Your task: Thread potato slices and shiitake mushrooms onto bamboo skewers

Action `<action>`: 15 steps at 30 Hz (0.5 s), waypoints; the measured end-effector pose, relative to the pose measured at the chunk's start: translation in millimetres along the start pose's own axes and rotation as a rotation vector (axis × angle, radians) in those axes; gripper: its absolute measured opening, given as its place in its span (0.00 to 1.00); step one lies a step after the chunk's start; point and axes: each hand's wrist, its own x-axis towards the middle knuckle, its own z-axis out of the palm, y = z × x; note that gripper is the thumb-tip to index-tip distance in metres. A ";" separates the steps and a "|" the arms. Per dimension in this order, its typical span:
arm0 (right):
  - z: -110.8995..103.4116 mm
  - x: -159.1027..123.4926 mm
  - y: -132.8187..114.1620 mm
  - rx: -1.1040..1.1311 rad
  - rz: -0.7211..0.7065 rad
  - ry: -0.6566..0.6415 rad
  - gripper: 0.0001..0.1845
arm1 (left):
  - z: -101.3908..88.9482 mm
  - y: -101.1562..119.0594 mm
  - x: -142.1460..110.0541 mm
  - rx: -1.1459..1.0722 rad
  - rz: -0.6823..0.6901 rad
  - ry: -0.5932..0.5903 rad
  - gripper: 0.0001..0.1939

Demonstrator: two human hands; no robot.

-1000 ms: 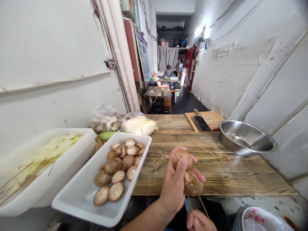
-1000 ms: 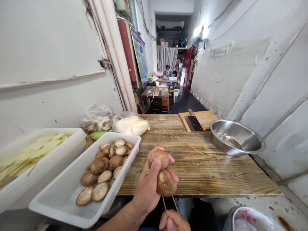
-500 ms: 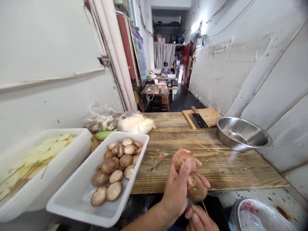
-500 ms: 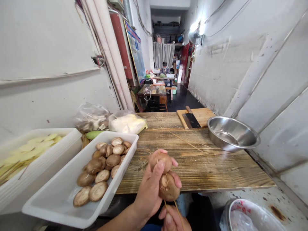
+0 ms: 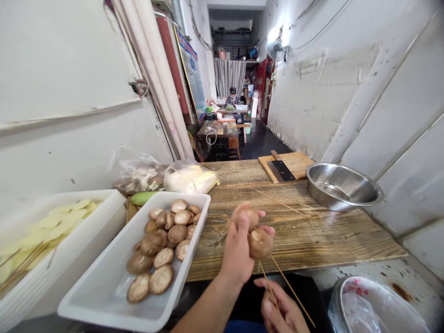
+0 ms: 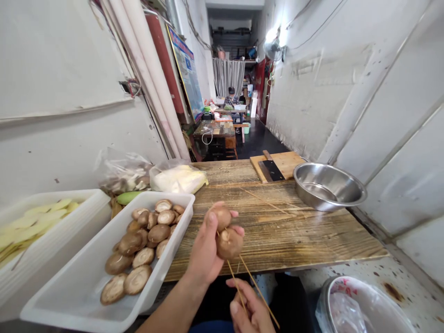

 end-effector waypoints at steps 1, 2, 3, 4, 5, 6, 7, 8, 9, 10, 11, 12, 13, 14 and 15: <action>-4.7 -0.4 1.9 -0.090 -0.001 -0.015 0.30 | -4.2 1.4 6.4 -0.024 0.014 0.031 0.23; -9.9 -1.7 3.7 -0.194 -0.015 -0.009 0.30 | -8.9 2.5 12.9 -0.050 0.031 0.066 0.22; -15.5 -4.0 5.1 -0.310 -0.044 0.014 0.29 | -14.1 3.1 19.1 -0.072 0.047 0.108 0.22; -21.4 -6.8 5.6 -0.438 -0.088 0.052 0.27 | -19.4 3.0 24.8 -0.086 0.058 0.154 0.21; -27.4 -10.0 4.9 -0.578 -0.148 0.113 0.24 | -24.4 2.3 29.8 -0.090 0.061 0.200 0.20; -33.3 -13.0 2.7 -0.720 -0.222 0.200 0.21 | -28.8 0.8 34.0 -0.089 0.056 0.243 0.19; -38.5 -15.2 -1.2 -0.855 -0.299 0.304 0.18 | -32.1 -1.1 37.3 -0.082 0.047 0.276 0.17; -42.7 -16.1 -6.7 -0.973 -0.371 0.403 0.16 | -34.2 -3.4 39.7 -0.075 0.041 0.296 0.16; -45.6 -15.3 -13.7 -1.072 -0.433 0.479 0.16 | -34.9 -5.8 41.3 -0.071 0.036 0.301 0.14; -47.0 -12.8 -21.4 -1.151 -0.475 0.518 0.19 | -34.2 -8.1 42.1 -0.071 0.032 0.299 0.13; -47.1 -8.8 -29.3 -1.209 -0.497 0.505 0.25 | -32.2 -10.1 42.3 -0.075 0.028 0.290 0.12; -46.1 -3.8 -36.7 -1.244 -0.496 0.470 0.33 | -29.1 -11.5 41.8 -0.082 0.021 0.274 0.12; -44.6 1.5 -43.1 -1.255 -0.477 0.435 0.38 | -25.4 -12.3 40.6 -0.092 0.008 0.248 0.12; -43.0 6.5 -48.2 -1.241 -0.447 0.407 0.39 | -21.5 -12.5 38.7 -0.101 -0.007 0.218 0.12; -42.0 10.5 -52.2 -1.207 -0.404 0.383 0.37 | -17.9 -12.0 36.3 -0.103 -0.013 0.192 0.13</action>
